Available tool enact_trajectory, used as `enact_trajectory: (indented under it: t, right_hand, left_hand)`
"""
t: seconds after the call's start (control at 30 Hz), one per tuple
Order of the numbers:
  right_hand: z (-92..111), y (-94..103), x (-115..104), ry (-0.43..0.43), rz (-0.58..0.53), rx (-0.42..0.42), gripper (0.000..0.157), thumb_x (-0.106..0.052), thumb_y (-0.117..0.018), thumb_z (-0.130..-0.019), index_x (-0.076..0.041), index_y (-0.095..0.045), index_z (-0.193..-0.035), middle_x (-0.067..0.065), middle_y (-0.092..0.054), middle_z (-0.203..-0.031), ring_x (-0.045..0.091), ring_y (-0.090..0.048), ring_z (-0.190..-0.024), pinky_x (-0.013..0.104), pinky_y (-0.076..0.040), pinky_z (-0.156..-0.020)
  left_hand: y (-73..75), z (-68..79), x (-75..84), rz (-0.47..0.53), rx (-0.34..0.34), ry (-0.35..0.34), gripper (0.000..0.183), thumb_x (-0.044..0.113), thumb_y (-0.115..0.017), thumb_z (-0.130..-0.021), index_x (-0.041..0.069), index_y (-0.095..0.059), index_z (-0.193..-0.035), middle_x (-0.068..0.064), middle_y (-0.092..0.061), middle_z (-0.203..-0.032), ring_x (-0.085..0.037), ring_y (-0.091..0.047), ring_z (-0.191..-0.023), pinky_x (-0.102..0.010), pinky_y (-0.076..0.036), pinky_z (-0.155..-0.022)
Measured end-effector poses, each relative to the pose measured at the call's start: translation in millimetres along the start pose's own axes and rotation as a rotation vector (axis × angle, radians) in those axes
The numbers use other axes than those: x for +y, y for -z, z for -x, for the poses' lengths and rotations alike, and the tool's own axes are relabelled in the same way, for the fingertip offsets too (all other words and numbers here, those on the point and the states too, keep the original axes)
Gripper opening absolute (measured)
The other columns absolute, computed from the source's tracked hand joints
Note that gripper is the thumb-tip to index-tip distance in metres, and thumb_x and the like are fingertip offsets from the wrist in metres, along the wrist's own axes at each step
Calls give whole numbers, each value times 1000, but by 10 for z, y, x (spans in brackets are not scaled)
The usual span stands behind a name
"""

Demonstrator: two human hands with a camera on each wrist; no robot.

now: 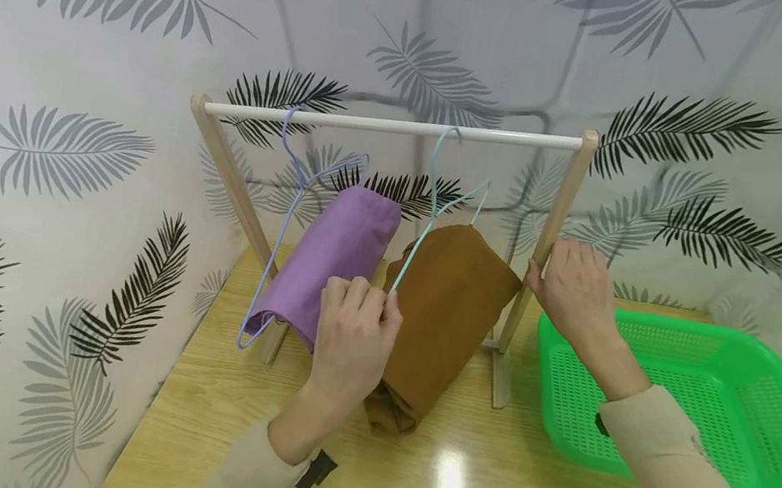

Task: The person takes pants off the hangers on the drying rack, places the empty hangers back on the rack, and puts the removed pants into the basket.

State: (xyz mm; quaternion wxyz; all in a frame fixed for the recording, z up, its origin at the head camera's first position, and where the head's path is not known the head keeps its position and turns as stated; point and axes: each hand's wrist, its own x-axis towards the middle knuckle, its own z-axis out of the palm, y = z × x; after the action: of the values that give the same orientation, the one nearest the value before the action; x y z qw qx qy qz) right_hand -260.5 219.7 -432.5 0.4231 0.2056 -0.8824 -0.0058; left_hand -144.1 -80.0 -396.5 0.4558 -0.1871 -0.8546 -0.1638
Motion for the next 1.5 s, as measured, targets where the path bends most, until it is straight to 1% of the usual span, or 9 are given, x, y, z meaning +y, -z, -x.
enact_trajectory:
  t: [0.5, 0.83, 1.0, 1.1, 1.2, 1.27, 1.33, 1.43, 1.5]
  right_hand:
    - [-2, 6, -2, -4, 2, -10, 34, -20, -74, -95, 7, -55, -87, 20, -56, -69, 37, -55, -61, 39, -38, -54]
    - [-12, 52, 26, 23, 16, -26, 37, -22, -77, -93, 7, -56, -87, 20, -57, -71, 37, -57, -62, 40, -40, -54]
    - [-35, 105, 46, 26, 15, -53, 40, -25, -80, -92, 6, -56, -86, 19, -57, -72, 36, -56, -62, 40, -43, -54]
    - [-56, 137, 45, 16, -4, -76, 39, -26, -80, -93, 5, -57, -87, 17, -55, -72, 35, -55, -62, 39, -41, -54]
    - [-61, 188, 35, 6, -30, -106, 40, -26, -82, -91, 5, -57, -88, 18, -56, -74, 36, -56, -66, 41, -44, -56]
    - [-56, 244, 24, -16, -68, -147, 40, -26, -82, -91, 7, -60, -93, 20, -59, -79, 38, -60, -72, 43, -49, -61]
    - [-43, 315, 10, -69, -133, -207, 42, -27, -82, -91, 9, -63, -100, 24, -64, -86, 41, -63, -80, 48, -54, -68]
    - [-7, 425, -12, -194, -243, -312, 48, -29, -78, -95, 13, -63, -113, 29, -67, -101, 45, -65, -93, 54, -56, -79]
    - [31, 479, -23, -270, -306, -358, 51, -31, -75, -97, 14, -62, -119, 32, -66, -109, 47, -63, -98, 56, -54, -83]
  left_hand:
    - [-27, 232, 13, 0, -36, 14, 31, 7, -73, -93, 7, -55, -68, -8, -55, -71, -26, -45, -76, -33, -39, -71]
    - [-102, 379, 29, 19, -23, 10, 32, 4, -71, -93, 7, -54, -66, -7, -53, -70, -24, -45, -76, -32, -40, -71]
    - [-127, 411, 28, 25, -11, 13, 32, 3, -71, -93, 7, -53, -66, -7, -53, -70, -24, -44, -77, -32, -40, -70]
    - [-122, 412, 28, 28, -9, 13, 33, 4, -71, -93, 7, -53, -66, -7, -52, -70, -24, -44, -77, -32, -39, -70]
    - [-113, 416, 28, 27, -18, 15, 33, 6, -70, -95, 8, -53, -67, -6, -52, -70, -24, -44, -77, -32, -39, -70]
    - [-115, 425, 28, 30, -23, 16, 33, 6, -69, -96, 8, -53, -67, -6, -52, -70, -24, -44, -77, -32, -38, -70]
    - [-117, 430, 27, 32, -23, 13, 33, 6, -69, -96, 8, -54, -67, -6, -52, -70, -24, -44, -77, -31, -38, -70]
    - [-124, 437, 26, 33, -17, 7, 32, 5, -70, -95, 7, -54, -67, -6, -52, -70, -23, -43, -77, -31, -38, -70]
    - [-122, 436, 28, 31, -11, 3, 32, 4, -70, -94, 7, -54, -67, -6, -52, -70, -23, -43, -77, -31, -39, -70]
